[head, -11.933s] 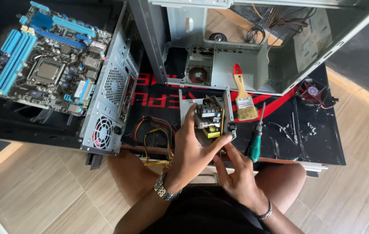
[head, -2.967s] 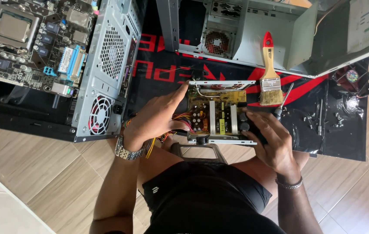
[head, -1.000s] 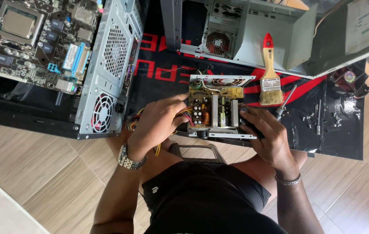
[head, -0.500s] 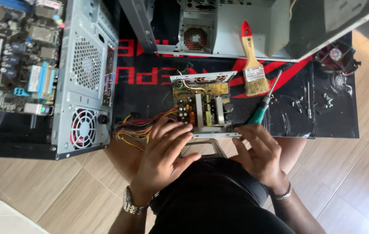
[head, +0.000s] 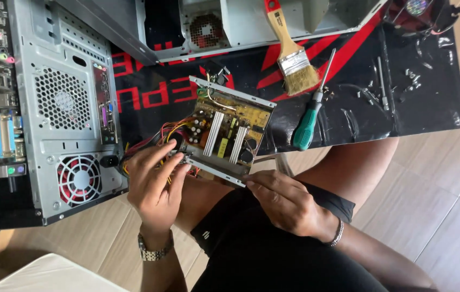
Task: Cleaning and inspecting internal computer components like the power supply and motherboard using a brush and screwdriver.
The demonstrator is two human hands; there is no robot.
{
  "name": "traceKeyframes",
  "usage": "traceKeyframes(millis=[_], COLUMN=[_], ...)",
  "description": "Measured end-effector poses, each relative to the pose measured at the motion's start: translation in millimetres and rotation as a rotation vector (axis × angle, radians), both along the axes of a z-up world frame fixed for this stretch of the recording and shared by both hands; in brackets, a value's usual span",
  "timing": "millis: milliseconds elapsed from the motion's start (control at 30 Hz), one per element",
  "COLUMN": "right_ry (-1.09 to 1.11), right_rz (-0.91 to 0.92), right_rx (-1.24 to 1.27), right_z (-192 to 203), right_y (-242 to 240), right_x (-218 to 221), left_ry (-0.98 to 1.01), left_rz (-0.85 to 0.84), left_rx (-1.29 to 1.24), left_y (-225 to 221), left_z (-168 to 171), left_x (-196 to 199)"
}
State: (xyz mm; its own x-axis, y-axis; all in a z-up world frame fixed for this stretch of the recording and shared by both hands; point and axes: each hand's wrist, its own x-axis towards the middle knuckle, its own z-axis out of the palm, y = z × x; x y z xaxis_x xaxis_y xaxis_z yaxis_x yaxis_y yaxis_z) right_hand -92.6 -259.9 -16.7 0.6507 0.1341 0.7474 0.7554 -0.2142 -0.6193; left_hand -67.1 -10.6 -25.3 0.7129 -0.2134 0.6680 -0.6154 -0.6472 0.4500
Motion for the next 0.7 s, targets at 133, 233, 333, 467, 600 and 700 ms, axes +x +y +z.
traceKeyframes(millis=[133,233,333,467,600,700], right_ry=[0.021,0.052,0.113,0.175,0.187,0.180], right_rz=[-0.054,-0.114,-0.166,-0.179,-0.178,-0.169], right_rx=[-0.029,-0.085,-0.127,-0.100,-0.088,-0.055], right_z=[-21,-40,-49,-68,-66,-60], right_y=[-6,-9,-6,-5,-6,-7], right_x=[-7,-10,-11,-11,-10,-13], left_ry=[0.079,0.162,0.187,0.240,0.497,0.627], left_rz=[-0.008,-0.026,0.022,0.072,-0.085,-0.041], left_rx=[-0.061,-0.115,-0.102,0.044,-0.039,-0.079], left_y=[-10,-10,-8,-5,10,15], left_z=[16,26,25,32,36,30], left_x=[-2,3,10,27,49,52])
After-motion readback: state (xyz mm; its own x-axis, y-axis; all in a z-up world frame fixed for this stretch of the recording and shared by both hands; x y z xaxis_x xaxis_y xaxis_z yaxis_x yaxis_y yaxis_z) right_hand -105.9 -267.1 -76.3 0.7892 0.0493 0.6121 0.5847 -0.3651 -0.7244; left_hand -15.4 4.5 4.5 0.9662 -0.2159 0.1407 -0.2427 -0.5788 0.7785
